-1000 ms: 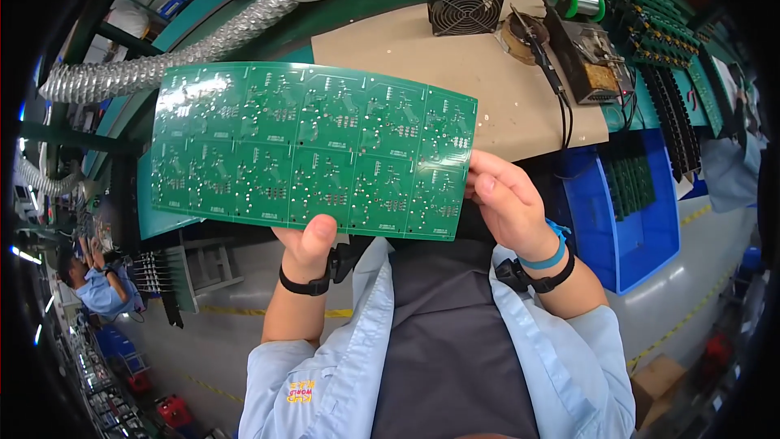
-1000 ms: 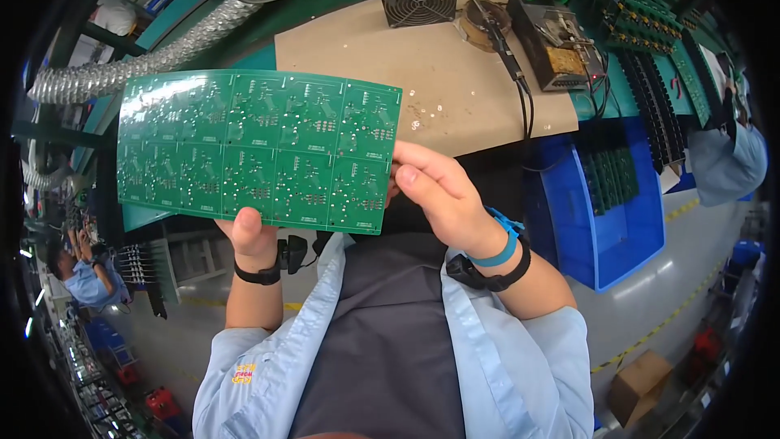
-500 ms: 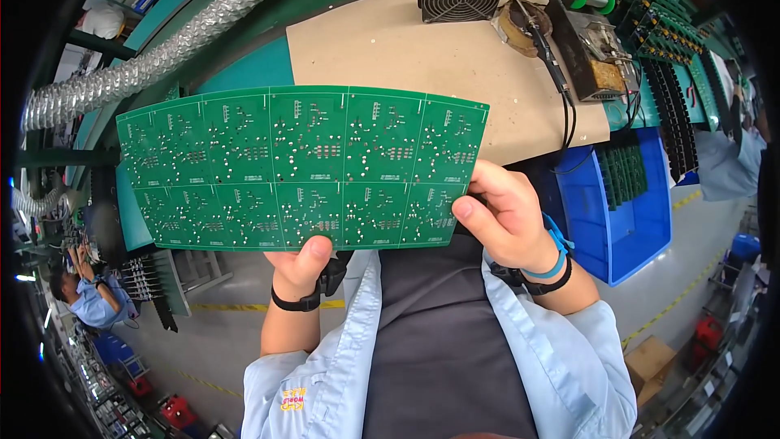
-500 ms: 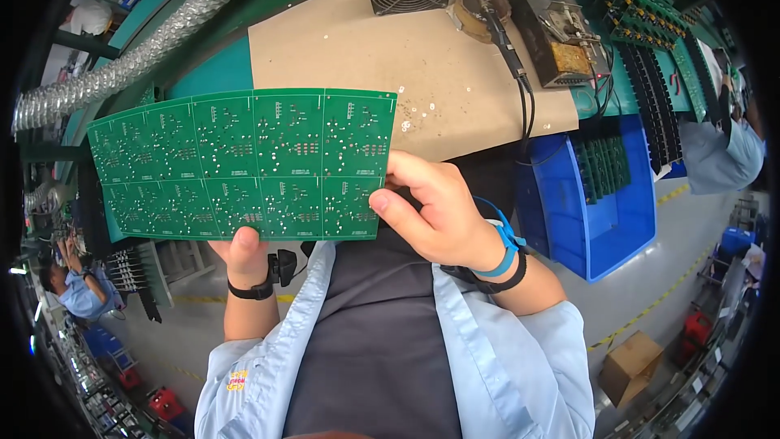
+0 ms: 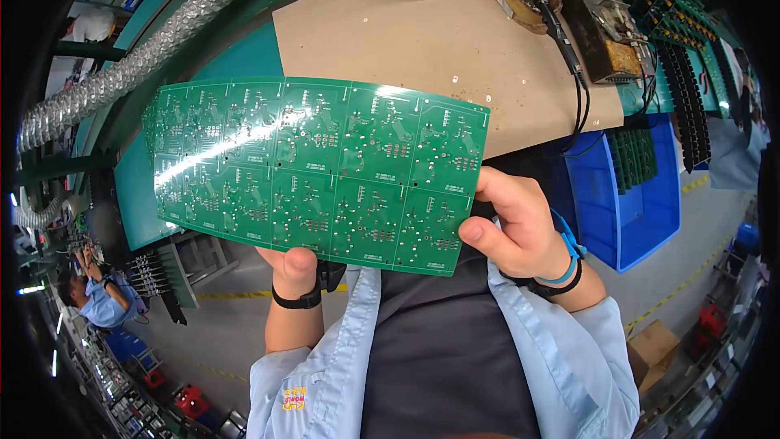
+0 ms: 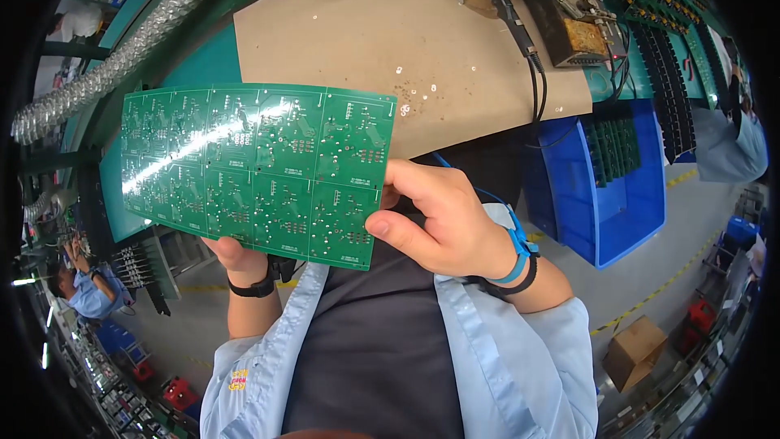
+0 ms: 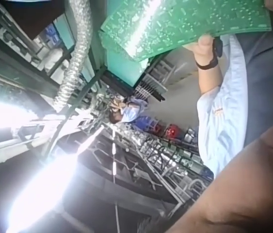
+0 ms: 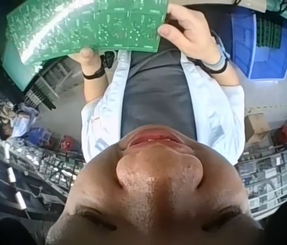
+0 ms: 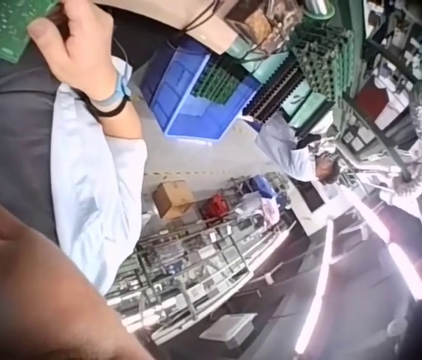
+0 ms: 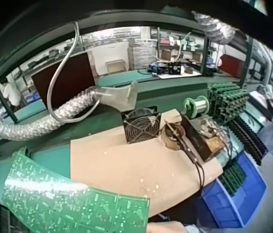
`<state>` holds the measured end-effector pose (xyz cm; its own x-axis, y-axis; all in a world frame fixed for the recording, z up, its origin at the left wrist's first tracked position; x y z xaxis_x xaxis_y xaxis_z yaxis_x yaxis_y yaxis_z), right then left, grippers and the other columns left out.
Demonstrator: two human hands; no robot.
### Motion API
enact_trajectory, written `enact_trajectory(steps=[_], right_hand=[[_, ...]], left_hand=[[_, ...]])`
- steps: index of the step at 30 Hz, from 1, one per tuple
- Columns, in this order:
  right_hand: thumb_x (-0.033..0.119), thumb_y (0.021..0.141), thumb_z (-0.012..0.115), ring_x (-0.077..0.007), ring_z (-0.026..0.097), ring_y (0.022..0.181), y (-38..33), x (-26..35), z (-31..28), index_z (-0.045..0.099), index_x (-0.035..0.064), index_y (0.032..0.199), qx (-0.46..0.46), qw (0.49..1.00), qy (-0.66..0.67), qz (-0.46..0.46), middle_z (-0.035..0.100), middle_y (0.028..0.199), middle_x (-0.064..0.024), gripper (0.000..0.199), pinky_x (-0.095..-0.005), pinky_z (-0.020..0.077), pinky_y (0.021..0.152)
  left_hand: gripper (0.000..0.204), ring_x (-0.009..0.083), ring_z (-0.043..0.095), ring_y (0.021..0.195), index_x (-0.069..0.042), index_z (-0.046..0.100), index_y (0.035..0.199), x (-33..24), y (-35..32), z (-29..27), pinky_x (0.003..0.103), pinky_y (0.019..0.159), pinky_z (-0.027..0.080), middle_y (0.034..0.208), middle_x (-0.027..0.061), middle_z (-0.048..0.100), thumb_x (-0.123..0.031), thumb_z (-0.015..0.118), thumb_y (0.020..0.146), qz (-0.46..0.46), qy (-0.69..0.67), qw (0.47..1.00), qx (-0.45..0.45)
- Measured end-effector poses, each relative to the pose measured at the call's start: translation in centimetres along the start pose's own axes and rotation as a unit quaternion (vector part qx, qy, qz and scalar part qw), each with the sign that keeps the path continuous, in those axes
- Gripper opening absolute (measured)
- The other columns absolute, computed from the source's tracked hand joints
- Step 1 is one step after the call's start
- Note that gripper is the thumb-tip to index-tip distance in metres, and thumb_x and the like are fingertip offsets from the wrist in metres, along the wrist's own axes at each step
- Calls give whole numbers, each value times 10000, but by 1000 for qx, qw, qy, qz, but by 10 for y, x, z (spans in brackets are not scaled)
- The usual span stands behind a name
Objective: Inspecting printed circuit boards and using a soldering iron to fix components.
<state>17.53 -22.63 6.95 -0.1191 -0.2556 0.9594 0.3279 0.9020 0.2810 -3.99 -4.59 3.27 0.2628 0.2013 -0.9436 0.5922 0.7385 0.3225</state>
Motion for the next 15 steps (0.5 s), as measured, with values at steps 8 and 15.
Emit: enact_trajectory(steps=[8,15], right_hand=[[407,972,607,-180,688,910,-1,1,-5,583,-68,1173,22,999,-13,40,701,1012,-113,517,-268,515,810],[461,952,619,-172,692,903,1,-2,-6,583,-70,1176,26,999,-15,27,707,991,-99,577,-263,516,800]], left_hand=[[934,285,556,1208,16,347,1457,6,-3,-3,433,997,491,1397,157,498,-594,691,838,36,-2,999,-15],[893,293,560,1209,18,351,1455,1,-3,-1,439,999,493,1393,164,503,-576,667,867,31,-20,999,-1]])
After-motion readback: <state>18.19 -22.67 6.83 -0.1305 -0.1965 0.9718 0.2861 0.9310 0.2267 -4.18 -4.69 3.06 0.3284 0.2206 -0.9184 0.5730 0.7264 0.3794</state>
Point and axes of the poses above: each hand's wrist, its own y-axis towards the middle knuckle, its own z-axis out of the palm, x = y × z, the point moved 3 cm from there along y, towards the middle knuckle
